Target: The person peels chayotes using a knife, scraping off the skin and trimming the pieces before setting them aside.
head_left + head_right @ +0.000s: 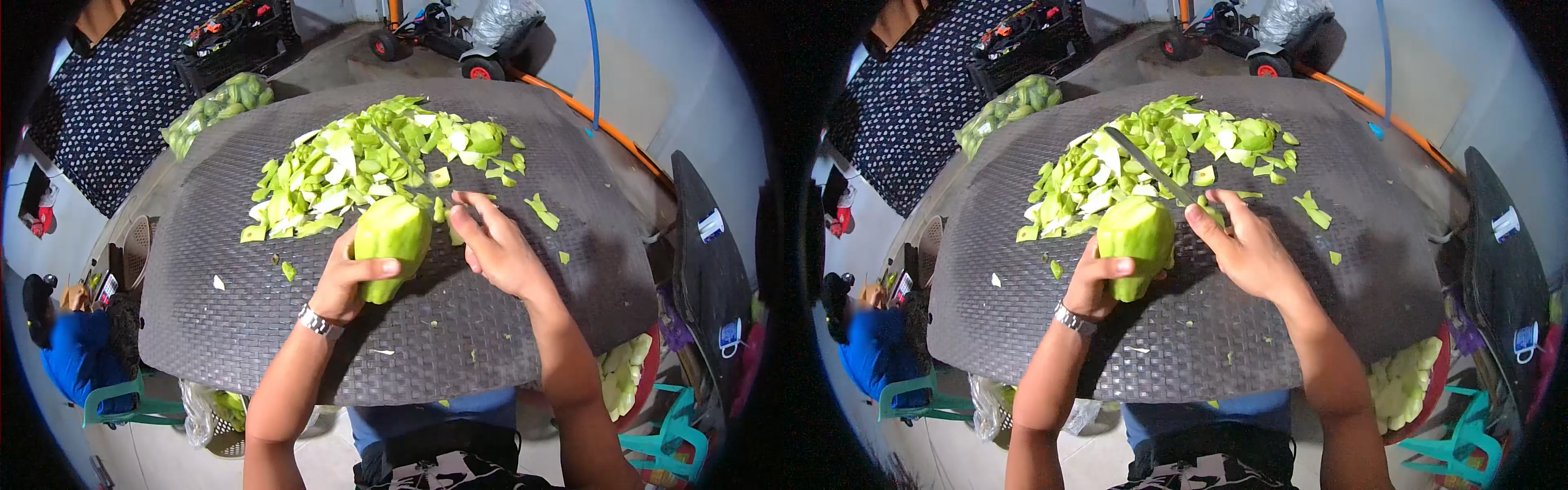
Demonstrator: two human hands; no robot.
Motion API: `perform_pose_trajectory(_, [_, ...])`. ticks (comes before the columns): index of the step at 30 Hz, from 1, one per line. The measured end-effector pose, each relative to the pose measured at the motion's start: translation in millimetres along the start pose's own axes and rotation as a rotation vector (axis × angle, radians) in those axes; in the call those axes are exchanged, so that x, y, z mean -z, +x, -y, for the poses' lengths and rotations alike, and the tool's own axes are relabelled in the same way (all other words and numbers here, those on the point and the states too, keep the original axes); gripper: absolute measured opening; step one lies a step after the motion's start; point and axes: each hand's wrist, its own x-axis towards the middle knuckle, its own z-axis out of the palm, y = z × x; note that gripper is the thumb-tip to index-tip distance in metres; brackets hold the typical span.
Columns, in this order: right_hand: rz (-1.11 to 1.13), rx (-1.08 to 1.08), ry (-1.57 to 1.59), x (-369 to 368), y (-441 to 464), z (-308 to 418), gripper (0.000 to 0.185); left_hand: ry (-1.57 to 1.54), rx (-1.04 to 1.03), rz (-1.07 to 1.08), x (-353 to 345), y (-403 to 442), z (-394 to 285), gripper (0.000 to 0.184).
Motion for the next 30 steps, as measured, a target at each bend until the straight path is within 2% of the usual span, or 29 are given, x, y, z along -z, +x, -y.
perform_pose_trajectory(3, [0.047,0.190,0.032,2.4,-8.6,9.8,0.097,-0.167,0.152,0.128,15.9,-1.5,-2.2,0.087])
perform_pose_trajectory(5, [0.121,0.357,-0.011,2.9,-13.5,8.7,0.101,-0.067,0.119,0.112,19.9,-2.3,4.3,0.086])
perform_pose_trajectory(7, [0.117,0.411,-0.114,-3.5,-15.3,8.8,0.108,0.052,0.086,0.103,23.9,-3.8,9.9,0.081])
perform_pose_trajectory(10, [0.098,0.523,-0.169,-5.5,-12.5,1.0,0.112,0.035,0.019,0.194,17.1,-3.0,12.2,0.071])
perform_pose_trajectory(11, [0.093,0.567,-0.172,-5.8,-12.0,-1.4,0.112,-0.036,0.074,0.170,14.1,-2.9,10.6,0.069])
perform_pose_trajectory(13, [0.162,0.501,-0.139,-2.4,-14.3,3.6,0.112,-0.172,0.173,0.125,9.3,-0.4,5.3,0.066])
perform_pose_trajectory(18, [0.241,0.395,-0.250,1.0,-20.4,15.6,0.109,0.025,0.079,0.035,22.8,5.6,19.2,0.061])
perform_pose_trajectory(22, [0.240,0.446,-0.230,-2.0,-19.4,14.2,0.097,0.427,0.015,0.147,37.8,9.2,15.9,0.060])
perform_pose_trajectory(25, [0.261,0.426,-0.143,-2.5,-13.0,8.2,0.085,0.522,-0.104,0.268,20.8,-4.5,7.7,0.077])
perform_pose_trajectory(26, [0.279,0.395,-0.106,-3.4,-11.4,5.5,0.081,0.619,-0.109,0.172,17.3,-5.5,12.2,0.085])
perform_pose_trajectory(28, [0.234,0.430,-0.036,-6.7,-10.0,4.6,0.073,0.404,0.006,0.117,2.9,-9.4,3.0,0.072])
perform_pose_trajectory(30, [0.207,0.419,-0.027,-8.1,-10.6,7.6,0.071,0.457,0.048,0.235,7.1,-6.3,-2.6,0.072])
